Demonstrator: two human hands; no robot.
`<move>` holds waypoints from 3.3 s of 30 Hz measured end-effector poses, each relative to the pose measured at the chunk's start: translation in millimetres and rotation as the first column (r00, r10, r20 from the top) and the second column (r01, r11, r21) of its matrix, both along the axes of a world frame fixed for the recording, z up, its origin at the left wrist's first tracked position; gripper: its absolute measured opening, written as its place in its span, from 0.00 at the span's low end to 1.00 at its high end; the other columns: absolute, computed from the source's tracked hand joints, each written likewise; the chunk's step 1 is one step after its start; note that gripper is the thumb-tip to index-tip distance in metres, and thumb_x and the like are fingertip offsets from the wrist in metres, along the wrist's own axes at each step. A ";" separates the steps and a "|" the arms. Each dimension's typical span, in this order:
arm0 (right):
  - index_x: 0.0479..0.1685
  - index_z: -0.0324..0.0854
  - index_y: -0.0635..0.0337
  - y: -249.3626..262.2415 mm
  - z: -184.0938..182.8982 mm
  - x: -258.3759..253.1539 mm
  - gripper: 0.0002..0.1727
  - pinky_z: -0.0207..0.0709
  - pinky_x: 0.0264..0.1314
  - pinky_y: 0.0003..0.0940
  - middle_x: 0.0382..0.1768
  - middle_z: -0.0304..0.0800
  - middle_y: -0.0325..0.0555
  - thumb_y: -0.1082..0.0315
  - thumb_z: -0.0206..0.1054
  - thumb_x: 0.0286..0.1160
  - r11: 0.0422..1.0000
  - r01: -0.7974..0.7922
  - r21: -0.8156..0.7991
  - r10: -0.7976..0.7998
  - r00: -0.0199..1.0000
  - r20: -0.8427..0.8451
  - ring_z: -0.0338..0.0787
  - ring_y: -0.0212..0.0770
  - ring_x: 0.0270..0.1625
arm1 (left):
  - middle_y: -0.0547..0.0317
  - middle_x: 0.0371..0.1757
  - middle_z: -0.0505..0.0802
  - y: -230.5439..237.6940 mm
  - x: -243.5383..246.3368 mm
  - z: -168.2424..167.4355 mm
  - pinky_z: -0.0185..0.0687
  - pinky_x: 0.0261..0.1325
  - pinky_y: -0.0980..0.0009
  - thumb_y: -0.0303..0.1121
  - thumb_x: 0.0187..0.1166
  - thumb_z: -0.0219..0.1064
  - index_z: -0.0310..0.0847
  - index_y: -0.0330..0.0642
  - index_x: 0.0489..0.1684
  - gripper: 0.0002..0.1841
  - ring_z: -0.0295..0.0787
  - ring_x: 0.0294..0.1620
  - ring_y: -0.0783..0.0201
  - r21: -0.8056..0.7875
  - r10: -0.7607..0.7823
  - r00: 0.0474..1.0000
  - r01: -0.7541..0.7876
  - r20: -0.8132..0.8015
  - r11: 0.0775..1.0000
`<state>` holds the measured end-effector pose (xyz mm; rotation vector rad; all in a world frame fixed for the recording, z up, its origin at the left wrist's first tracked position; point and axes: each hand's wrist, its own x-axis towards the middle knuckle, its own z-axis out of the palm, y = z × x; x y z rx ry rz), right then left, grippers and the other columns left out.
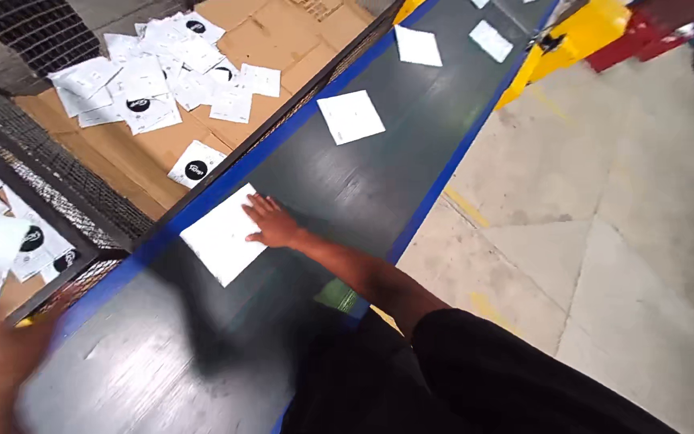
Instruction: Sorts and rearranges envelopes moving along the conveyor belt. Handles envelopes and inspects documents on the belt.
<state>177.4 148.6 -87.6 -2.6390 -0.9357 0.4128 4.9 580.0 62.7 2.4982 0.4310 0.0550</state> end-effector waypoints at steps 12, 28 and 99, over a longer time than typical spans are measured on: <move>0.73 0.82 0.52 -112.0 53.9 -15.5 0.29 0.66 0.89 0.48 0.79 0.78 0.50 0.43 0.62 0.82 0.956 0.146 0.256 -0.148 0.989 -0.012 0.72 0.47 0.85 | 0.30 0.72 0.83 -171.8 -53.3 -97.0 0.75 0.74 0.33 0.59 0.45 0.90 0.65 0.36 0.84 0.61 0.81 0.73 0.35 -0.058 0.039 0.907 -0.070 -0.420 0.996; 0.67 0.77 0.69 -164.6 35.7 -49.5 0.54 0.67 0.78 0.70 0.81 0.70 0.68 0.20 0.58 0.65 0.993 -0.094 -0.070 0.093 0.995 -0.025 0.71 0.69 0.83 | 0.41 0.54 0.93 -199.5 -136.7 -62.0 0.93 0.61 0.52 0.19 0.69 0.77 0.68 0.26 0.66 0.28 0.95 0.55 0.50 -0.856 0.475 0.878 -0.294 -0.065 0.426; 0.69 0.85 0.46 -98.9 66.0 -90.6 0.21 0.76 0.81 0.41 0.87 0.69 0.41 0.48 0.62 0.85 0.933 0.095 0.347 -0.008 0.969 -0.246 0.74 0.38 0.84 | 0.64 0.56 0.92 -100.2 -88.9 -25.8 0.91 0.60 0.64 0.35 0.82 0.69 0.70 0.38 0.74 0.24 0.91 0.53 0.71 -0.714 0.527 0.848 -0.407 -0.062 0.570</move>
